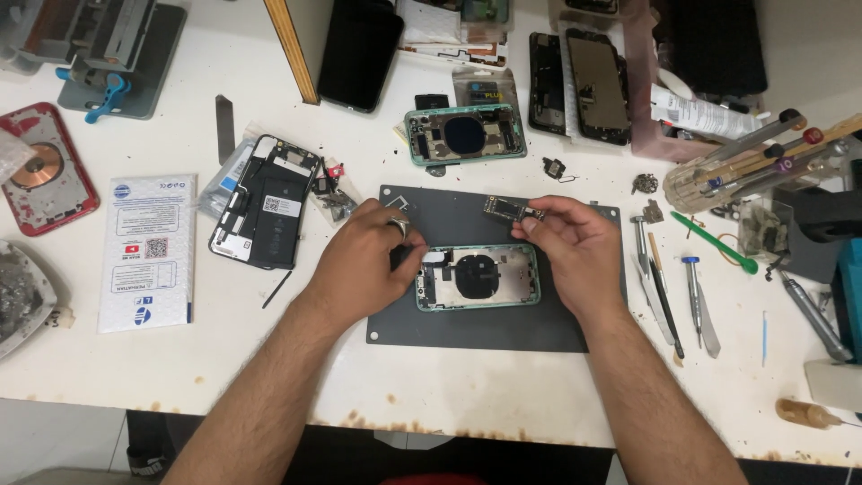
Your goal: The person is performing a repair on a smartphone, involving the removal and re-installation of the motherboard and other internal components using tweezers and manual manipulation.
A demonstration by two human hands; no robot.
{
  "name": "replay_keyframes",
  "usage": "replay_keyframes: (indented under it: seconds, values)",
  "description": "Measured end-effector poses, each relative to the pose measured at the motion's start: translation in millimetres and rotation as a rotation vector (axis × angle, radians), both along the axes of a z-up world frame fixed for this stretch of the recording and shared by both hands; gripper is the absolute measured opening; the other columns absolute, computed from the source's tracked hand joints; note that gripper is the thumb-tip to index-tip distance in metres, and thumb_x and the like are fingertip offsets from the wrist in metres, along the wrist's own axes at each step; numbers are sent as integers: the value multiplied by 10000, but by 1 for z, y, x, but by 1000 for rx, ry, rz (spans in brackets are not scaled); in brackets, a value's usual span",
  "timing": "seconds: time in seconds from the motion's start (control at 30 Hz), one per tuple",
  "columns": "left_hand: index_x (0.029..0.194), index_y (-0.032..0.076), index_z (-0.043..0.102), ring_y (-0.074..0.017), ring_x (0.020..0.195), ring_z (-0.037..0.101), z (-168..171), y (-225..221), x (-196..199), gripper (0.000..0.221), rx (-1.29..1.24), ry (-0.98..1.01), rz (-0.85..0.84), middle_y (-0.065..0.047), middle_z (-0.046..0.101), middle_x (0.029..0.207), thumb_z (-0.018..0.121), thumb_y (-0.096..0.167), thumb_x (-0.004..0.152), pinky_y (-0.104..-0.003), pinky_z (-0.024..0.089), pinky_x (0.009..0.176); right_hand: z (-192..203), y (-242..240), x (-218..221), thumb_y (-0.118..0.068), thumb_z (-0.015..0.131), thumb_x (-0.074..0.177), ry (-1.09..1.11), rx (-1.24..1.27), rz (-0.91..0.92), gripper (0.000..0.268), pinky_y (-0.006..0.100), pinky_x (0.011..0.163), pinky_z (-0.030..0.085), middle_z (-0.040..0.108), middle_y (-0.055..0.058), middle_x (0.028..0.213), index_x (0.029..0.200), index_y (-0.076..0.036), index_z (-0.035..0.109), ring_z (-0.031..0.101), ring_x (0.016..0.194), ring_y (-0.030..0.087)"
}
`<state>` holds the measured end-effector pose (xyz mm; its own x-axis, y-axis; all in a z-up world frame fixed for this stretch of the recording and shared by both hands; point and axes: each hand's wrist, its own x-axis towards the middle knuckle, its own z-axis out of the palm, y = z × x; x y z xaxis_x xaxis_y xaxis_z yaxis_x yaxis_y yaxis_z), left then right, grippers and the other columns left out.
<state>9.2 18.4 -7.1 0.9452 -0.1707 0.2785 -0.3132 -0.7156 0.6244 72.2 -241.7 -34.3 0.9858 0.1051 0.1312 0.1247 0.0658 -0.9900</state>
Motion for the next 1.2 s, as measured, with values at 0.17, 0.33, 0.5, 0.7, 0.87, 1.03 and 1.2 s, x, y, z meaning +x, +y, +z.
replay_keyframes:
  seconds: [0.17, 0.33, 0.5, 0.7, 0.87, 1.03, 1.2]
  values:
    - [905, -33, 778, -267, 876, 654, 3, 1, 2, 113, -35, -122, 76, -171, 707, 780, 726, 66, 894, -363, 556, 795, -2, -9, 11, 128, 699, 880, -8, -109, -38, 234, 315, 823, 658, 651, 124, 902, 1103, 60, 693, 740, 834, 203]
    - [844, -18, 778, -236, 890, 659, 2, 0, 0, 147, 28, -224, 131, -137, 716, 785, 715, 88, 923, -335, 551, 803, -4, -7, 16, 129, 735, 846, -44, -210, -44, 228, 292, 776, 641, 657, 107, 883, 1054, 41, 706, 728, 792, 173]
    - [884, -27, 780, -267, 939, 666, -10, -2, 2, 135, -15, -241, 88, -149, 730, 831, 708, 80, 925, -359, 546, 871, 6, 8, 8, 60, 768, 878, -27, -330, 25, 169, 329, 709, 628, 733, 173, 878, 1044, 47, 739, 718, 768, 183]
    - [922, -11, 780, -257, 955, 672, -11, -1, 1, 135, -53, -235, 111, -147, 733, 852, 692, 89, 948, -354, 546, 894, 21, 17, 9, 17, 753, 884, 83, -477, -4, 168, 297, 620, 621, 758, 189, 892, 1051, 39, 752, 703, 725, 163]
    - [898, -5, 780, -241, 946, 664, -13, 1, 1, 154, -25, -232, 122, -133, 730, 846, 690, 108, 952, -348, 544, 884, 19, 15, 23, -33, 749, 900, -63, -765, -6, 148, 329, 582, 563, 789, 151, 891, 1037, -44, 803, 691, 685, 179]
    - [929, 6, 779, -237, 938, 667, -10, 1, 0, 139, -14, -212, 110, -133, 730, 845, 692, 113, 949, -352, 550, 879, 36, 28, 18, -85, 745, 894, -148, -918, 4, 176, 362, 592, 575, 791, 192, 914, 1054, -44, 807, 737, 687, 278]
    - [942, 17, 782, -244, 929, 683, -11, 3, 2, 131, -49, -207, 100, -121, 740, 840, 700, 120, 942, -353, 556, 871, 41, 26, 21, -56, 763, 833, -187, -981, 118, 299, 437, 792, 613, 767, 222, 1029, 1129, -24, 777, 743, 934, 406]
